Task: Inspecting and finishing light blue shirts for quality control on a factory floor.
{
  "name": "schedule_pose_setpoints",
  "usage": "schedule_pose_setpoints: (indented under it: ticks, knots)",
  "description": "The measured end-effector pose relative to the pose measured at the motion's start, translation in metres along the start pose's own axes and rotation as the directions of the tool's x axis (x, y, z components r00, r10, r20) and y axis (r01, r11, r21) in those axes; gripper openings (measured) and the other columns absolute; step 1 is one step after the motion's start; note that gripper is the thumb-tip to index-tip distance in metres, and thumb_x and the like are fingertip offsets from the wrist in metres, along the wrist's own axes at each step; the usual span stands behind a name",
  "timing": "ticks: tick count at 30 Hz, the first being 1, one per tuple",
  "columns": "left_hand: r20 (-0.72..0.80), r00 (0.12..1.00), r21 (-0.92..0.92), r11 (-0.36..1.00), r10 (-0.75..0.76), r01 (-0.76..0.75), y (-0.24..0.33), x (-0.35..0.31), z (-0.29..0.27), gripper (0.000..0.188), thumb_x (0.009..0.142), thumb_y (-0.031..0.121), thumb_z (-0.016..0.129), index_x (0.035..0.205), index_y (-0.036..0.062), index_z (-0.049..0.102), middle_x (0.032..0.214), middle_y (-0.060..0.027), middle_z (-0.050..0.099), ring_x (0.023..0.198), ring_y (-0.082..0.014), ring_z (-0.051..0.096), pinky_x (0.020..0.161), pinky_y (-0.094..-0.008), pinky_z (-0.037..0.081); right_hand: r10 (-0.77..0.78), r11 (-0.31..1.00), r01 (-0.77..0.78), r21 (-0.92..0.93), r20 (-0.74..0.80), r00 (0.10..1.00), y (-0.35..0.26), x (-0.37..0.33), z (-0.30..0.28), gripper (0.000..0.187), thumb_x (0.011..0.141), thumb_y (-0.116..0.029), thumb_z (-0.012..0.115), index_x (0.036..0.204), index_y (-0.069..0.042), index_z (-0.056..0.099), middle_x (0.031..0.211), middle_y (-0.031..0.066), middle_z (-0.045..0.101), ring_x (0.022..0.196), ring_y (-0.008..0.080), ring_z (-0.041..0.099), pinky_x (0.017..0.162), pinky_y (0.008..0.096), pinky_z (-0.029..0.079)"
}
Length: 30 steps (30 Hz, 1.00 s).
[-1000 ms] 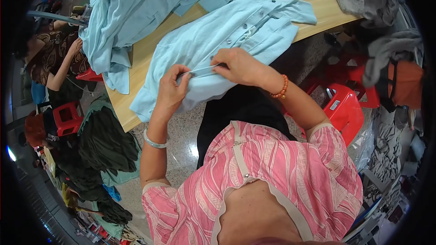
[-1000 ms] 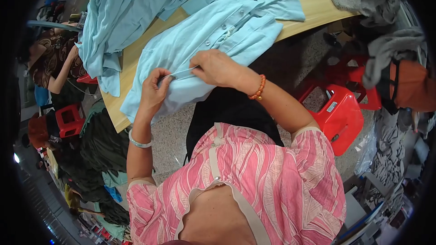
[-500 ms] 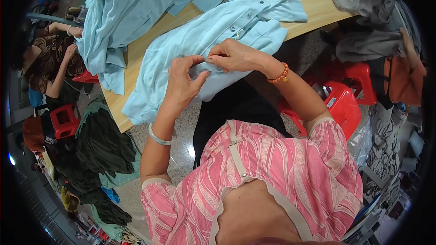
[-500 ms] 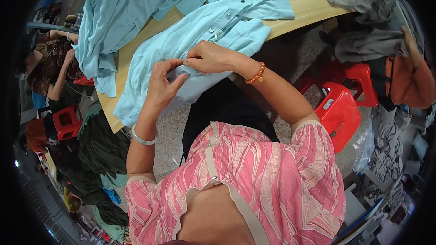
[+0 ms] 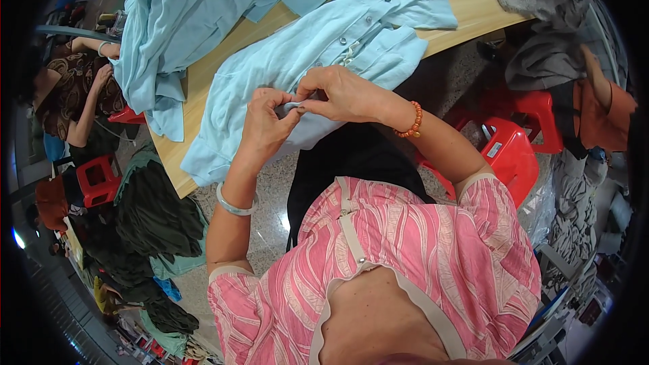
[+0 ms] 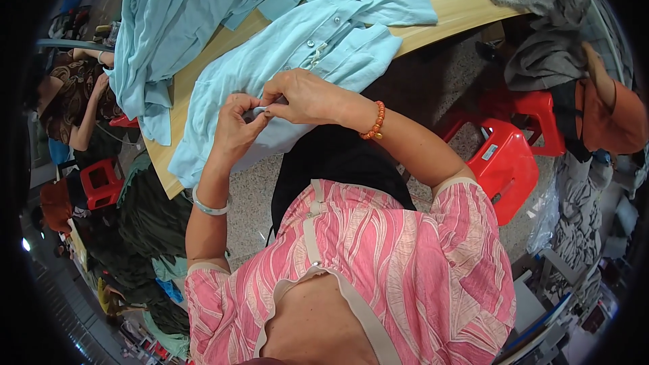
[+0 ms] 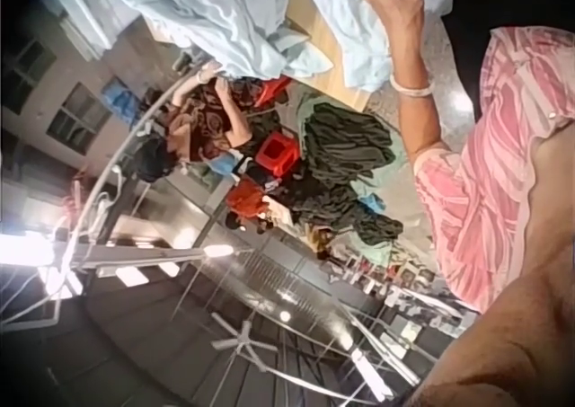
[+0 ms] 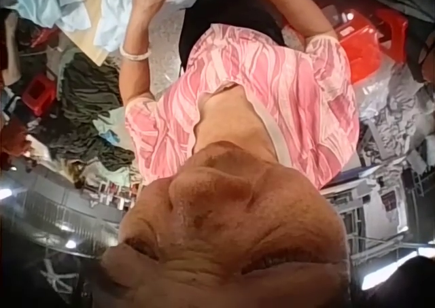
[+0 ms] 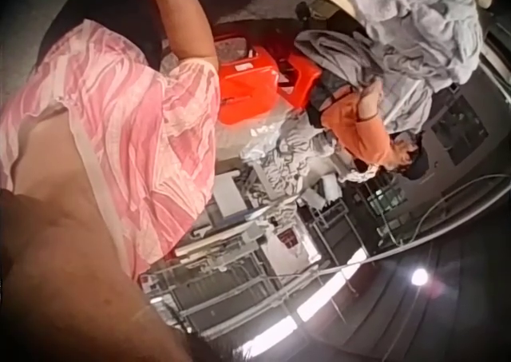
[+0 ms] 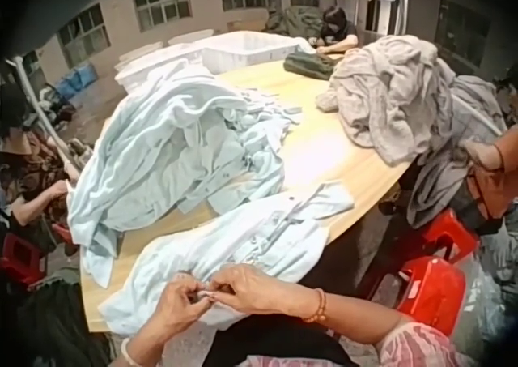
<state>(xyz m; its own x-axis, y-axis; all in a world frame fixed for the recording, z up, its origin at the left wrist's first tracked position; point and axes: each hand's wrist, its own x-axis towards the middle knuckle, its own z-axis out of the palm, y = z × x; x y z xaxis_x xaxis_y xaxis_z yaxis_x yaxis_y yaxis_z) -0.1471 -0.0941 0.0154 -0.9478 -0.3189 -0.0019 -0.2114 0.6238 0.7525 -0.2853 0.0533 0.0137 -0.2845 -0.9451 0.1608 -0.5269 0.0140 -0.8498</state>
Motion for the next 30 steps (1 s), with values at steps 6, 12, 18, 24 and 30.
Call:
schedule_pose_setpoints:
  ticks: [6,12,18,24,30]
  knots:
    - [-0.009,1.000,0.044,0.999,0.010,-0.009,0.000,-0.002,0.004,0.020,0.072,0.014,0.074,0.085,0.0001,0.067,0.080,-0.0100,0.059,0.081,-0.0225,0.053,0.069,-0.0326,0.044,0.066,0.987,-0.069,0.144,0.024,0.998,0.001,0.001,0.000,0.017,0.083,-0.014,0.066,0.089,0.001,0.063,0.076,0.0068,0.063,0.066,0.0141,0.057,0.062,0.0277,0.046]
    - [0.042,0.998,0.079,0.996,-0.043,0.039,0.001,-0.002,-0.001,0.022,0.073,0.013,0.076,0.085,-0.0016,0.065,0.088,-0.0080,0.056,0.083,-0.0173,0.053,0.064,-0.0275,0.044,0.278,0.832,-0.347,0.432,0.218,0.936,0.010,0.006,-0.003,0.017,0.088,-0.019,0.064,0.087,-0.002,0.064,0.068,-0.0002,0.058,0.057,0.0054,0.047,0.054,0.0215,0.040]
    - [0.078,0.995,0.043,0.998,-0.058,0.055,-0.001,0.000,-0.003,0.024,0.073,0.015,0.077,0.086,-0.0013,0.064,0.088,-0.0068,0.057,0.086,-0.0165,0.053,0.067,-0.0269,0.044,0.344,0.750,-0.462,0.474,0.317,0.884,0.007,0.009,-0.009,0.021,0.090,-0.021,0.063,0.086,-0.001,0.063,0.064,-0.0010,0.056,0.056,0.0053,0.048,0.052,0.0209,0.040]
    - [0.088,0.994,0.031,0.997,-0.070,0.068,0.000,0.001,-0.003,0.021,0.074,0.015,0.076,0.084,-0.0009,0.065,0.086,-0.0071,0.057,0.087,-0.0176,0.053,0.069,-0.0276,0.044,0.297,0.846,-0.401,0.350,0.316,0.901,-0.002,0.006,-0.013,0.021,0.086,-0.020,0.067,0.084,0.001,0.064,0.066,0.0010,0.059,0.056,0.0061,0.050,0.052,0.0217,0.041]
    - [0.067,0.997,0.042,0.998,-0.044,0.041,0.004,-0.001,-0.002,0.020,0.074,0.015,0.074,0.083,-0.0011,0.065,0.082,-0.0078,0.057,0.087,-0.0192,0.052,0.071,-0.0288,0.043,0.107,0.980,-0.119,0.162,0.082,0.991,0.002,-0.001,-0.002,0.019,0.082,-0.016,0.069,0.087,0.002,0.064,0.072,0.0068,0.063,0.063,0.0118,0.054,0.058,0.0271,0.044]
